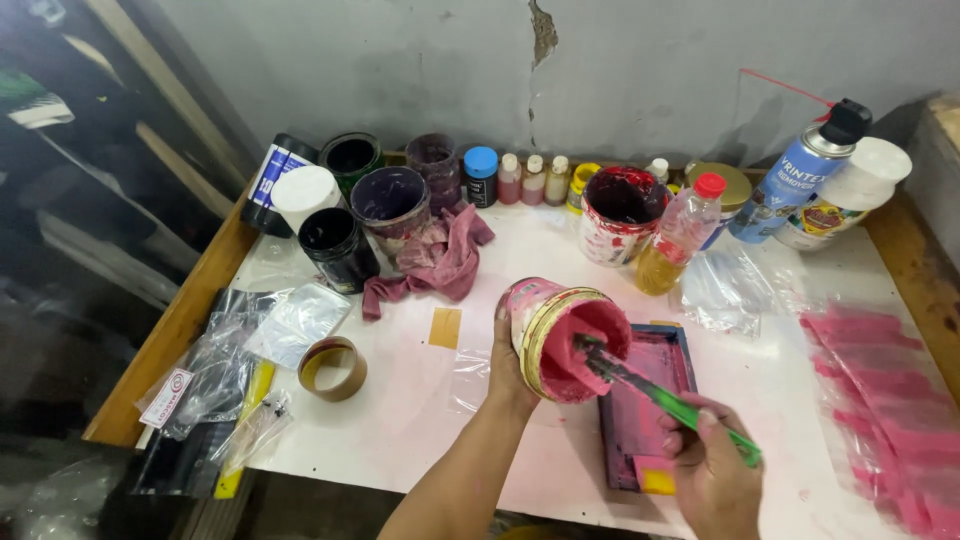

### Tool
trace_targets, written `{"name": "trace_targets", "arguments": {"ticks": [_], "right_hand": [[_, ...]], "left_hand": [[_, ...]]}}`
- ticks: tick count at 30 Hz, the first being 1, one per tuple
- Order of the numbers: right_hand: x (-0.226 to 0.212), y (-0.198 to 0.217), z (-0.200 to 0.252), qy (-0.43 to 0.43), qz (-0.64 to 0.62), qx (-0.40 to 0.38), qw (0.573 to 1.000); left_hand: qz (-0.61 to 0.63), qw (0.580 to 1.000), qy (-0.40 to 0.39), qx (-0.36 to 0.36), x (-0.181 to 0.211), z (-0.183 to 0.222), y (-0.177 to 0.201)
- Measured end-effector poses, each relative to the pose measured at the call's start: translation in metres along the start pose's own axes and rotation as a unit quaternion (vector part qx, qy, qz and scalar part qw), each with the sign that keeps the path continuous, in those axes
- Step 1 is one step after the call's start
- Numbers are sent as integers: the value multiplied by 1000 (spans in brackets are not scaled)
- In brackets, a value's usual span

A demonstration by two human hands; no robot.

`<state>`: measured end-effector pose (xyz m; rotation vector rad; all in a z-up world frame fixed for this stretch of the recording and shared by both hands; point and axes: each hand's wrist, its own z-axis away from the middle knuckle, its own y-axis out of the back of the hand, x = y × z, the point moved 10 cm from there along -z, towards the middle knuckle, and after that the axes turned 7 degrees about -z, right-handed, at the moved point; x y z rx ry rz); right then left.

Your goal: Stirring pink ink in a container with a spatula to prepare it for printing.

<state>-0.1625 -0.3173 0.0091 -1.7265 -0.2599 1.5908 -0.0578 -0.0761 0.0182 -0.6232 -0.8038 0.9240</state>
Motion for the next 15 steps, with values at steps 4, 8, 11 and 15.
{"name": "trace_targets", "arguments": {"ticks": [4,8,11,15], "right_hand": [[-43,-28,20,-14,165,42,985],[-81,-84,40,164,337,-128,918],[-98,-114,58,247,360,-186,880],[-103,-125,65,293,391,-215,845]], "left_hand": [[11,999,-1,-43,-4,-8,-3],[48,998,2,-51,-4,-8,-7],[46,998,14,-44,-8,-6,-4],[48,998,1,-43,-4,-1,-7]]}}
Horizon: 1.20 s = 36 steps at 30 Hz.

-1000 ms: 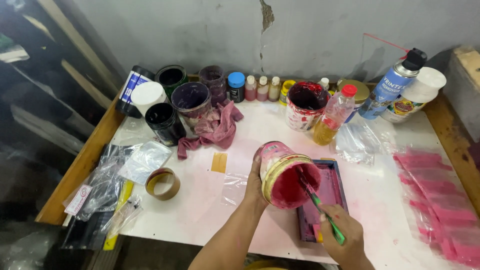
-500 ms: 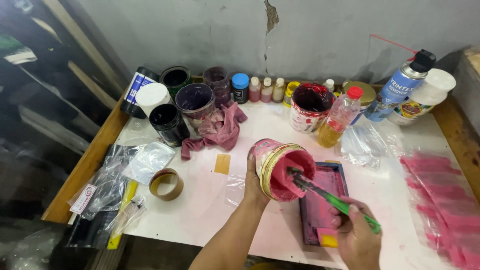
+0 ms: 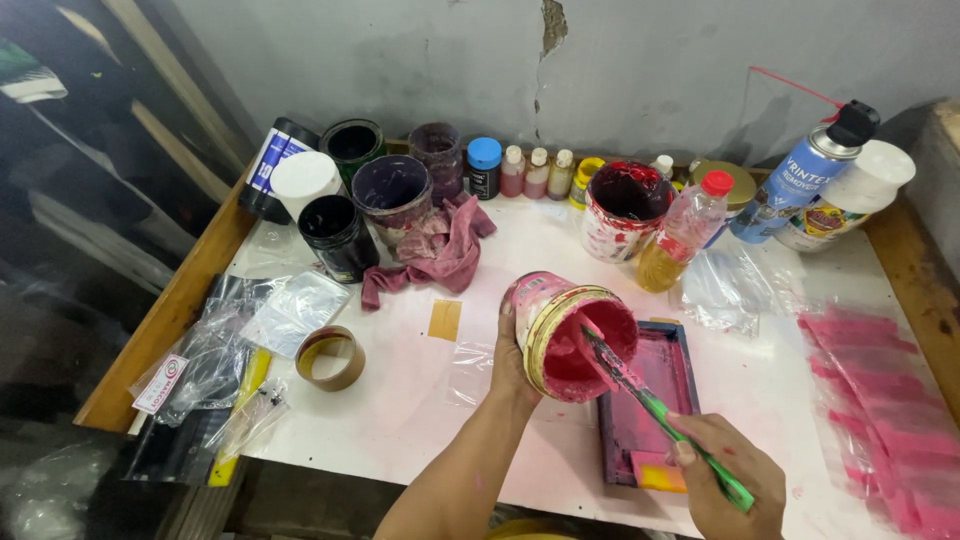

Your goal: Stirring pink ink in a container with a spatula to prepare it for printing.

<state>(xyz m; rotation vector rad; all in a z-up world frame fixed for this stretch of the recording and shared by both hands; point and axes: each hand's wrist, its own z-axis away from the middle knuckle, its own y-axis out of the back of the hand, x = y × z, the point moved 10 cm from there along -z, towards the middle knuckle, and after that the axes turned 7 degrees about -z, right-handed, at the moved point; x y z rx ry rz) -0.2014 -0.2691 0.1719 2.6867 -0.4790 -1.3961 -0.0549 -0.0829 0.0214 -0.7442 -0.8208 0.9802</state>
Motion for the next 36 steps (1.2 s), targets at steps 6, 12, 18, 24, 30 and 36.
{"name": "trace_targets", "arguments": {"ticks": [6,12,18,24,30,36], "right_hand": [[-5,0,2,10,-4,6,1000],[7,-2,9,34,-1,34,999],[121,-12,53,-221,-80,83,968],[56,-39,10,-42,-40,-96,994],[40,-32,11,85,52,-89,991],[144,-24,62,-428,-162,101,883]], "left_hand": [[7,999,-20,-25,0,-9,7],[15,999,17,-34,-4,5,-6],[-15,1000,24,-9,-11,-1,4],[-23,994,-108,-7,8,-7,17],[-30,998,-56,23,2,-7,17],[-57,991,-119,28,8,-7,24]]}}
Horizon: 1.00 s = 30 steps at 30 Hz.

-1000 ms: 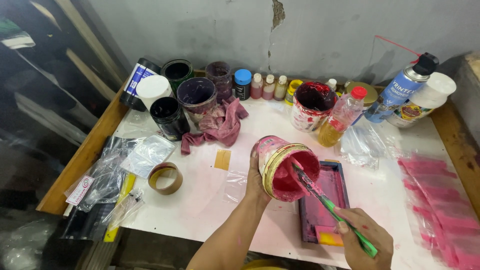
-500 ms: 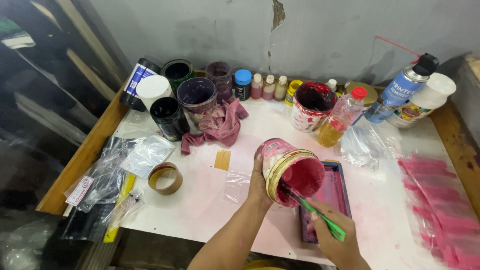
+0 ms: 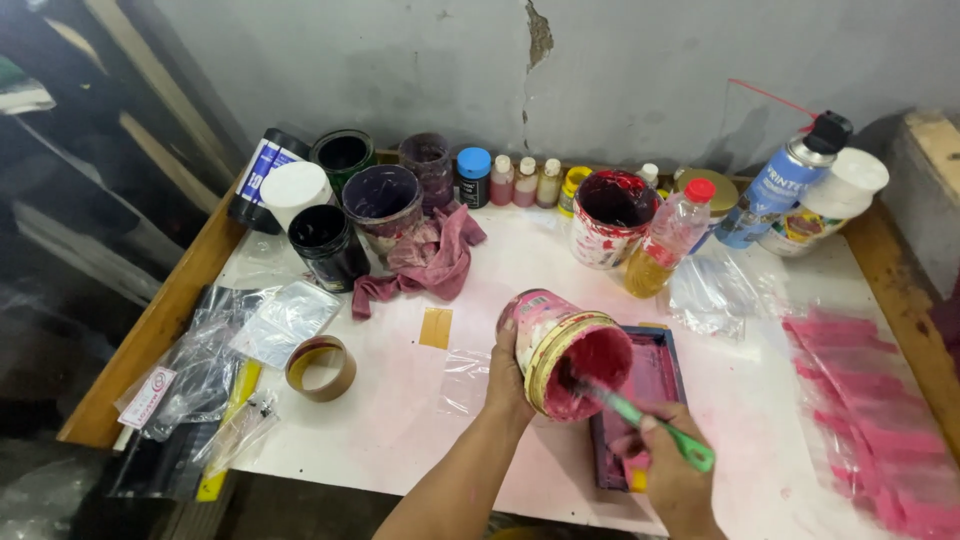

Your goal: Stirring pink ink in a container with a spatula to prepare it for printing.

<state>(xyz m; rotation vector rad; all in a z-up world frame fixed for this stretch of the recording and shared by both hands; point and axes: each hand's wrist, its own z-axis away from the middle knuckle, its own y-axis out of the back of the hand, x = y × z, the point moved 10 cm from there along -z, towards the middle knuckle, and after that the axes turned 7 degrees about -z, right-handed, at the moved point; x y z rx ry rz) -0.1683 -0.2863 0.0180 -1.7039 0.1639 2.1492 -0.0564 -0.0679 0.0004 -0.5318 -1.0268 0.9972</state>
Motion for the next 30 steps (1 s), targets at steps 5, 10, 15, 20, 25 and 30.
{"name": "trace_targets", "arguments": {"ticks": [5,10,15,20,25,30], "right_hand": [[-34,-13,12,316,110,-78,939],[15,-4,-6,35,4,-30,999],[-43,-21,22,403,209,-83,887],[-7,-7,1,110,12,-46,993],[-58,-35,31,421,180,-132,879],[-12,-6,-1,141,-20,-57,988]], "left_hand": [[-14,1000,3,-5,8,7,-7],[-19,998,55,8,-5,9,-3],[2,1000,6,-2,3,1,-5],[-17,999,29,4,0,9,-7],[2,1000,9,-10,4,-1,-9],[-6,999,53,-10,-2,11,-15]]}}
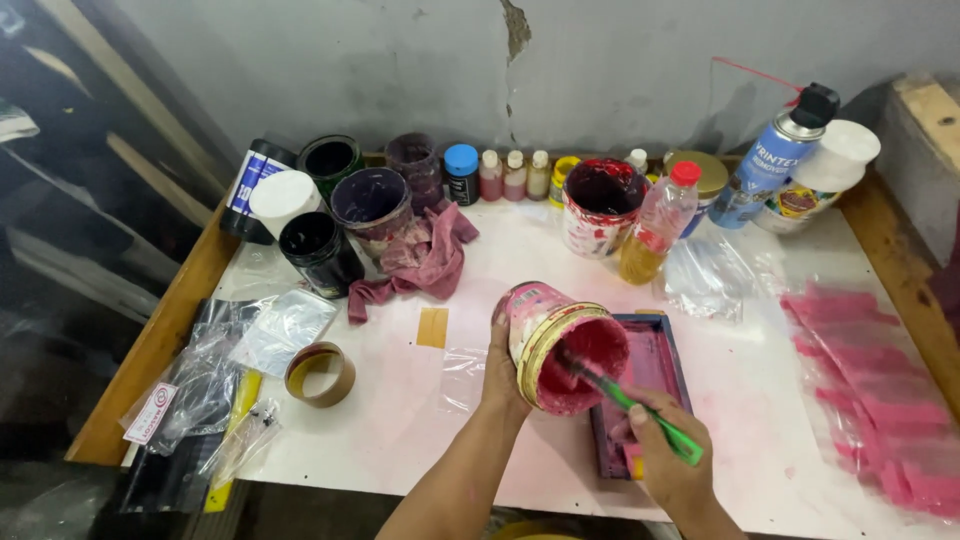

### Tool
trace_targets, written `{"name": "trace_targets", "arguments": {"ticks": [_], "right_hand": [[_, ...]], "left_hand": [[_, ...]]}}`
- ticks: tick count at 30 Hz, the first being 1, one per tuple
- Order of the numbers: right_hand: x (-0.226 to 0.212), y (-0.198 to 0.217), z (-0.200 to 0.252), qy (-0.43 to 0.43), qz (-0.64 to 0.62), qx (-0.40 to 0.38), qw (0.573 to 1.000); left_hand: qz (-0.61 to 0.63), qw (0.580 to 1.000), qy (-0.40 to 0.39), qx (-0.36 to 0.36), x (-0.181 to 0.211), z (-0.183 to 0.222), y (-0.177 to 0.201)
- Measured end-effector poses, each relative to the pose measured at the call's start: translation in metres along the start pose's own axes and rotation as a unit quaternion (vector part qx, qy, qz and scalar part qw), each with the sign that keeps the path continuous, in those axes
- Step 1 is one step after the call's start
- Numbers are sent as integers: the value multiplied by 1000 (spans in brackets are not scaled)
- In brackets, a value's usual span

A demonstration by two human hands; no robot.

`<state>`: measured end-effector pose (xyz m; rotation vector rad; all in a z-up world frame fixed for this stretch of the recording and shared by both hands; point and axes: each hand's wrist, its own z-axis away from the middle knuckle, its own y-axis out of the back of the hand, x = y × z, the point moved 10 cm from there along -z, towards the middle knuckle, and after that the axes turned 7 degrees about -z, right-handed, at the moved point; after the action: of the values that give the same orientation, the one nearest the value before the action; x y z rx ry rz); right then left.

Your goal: Stirring pink ink in a container with a spatula to prepare it for printing.

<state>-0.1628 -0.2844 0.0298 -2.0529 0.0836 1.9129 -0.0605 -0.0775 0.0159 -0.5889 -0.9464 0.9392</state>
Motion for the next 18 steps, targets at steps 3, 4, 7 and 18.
{"name": "trace_targets", "arguments": {"ticks": [3,4,7,18], "right_hand": [[-79,-39,20,319,213,-94,919],[-76,-39,23,320,213,-93,918],[-27,-18,11,72,134,-59,987],[-97,-46,21,346,231,-126,901]], "left_hand": [[-2,1000,-21,-7,3,-1,1],[-3,1000,-21,-8,2,-5,4],[-8,999,-39,-18,2,-6,6],[-7,1000,-8,7,3,2,5]]}}
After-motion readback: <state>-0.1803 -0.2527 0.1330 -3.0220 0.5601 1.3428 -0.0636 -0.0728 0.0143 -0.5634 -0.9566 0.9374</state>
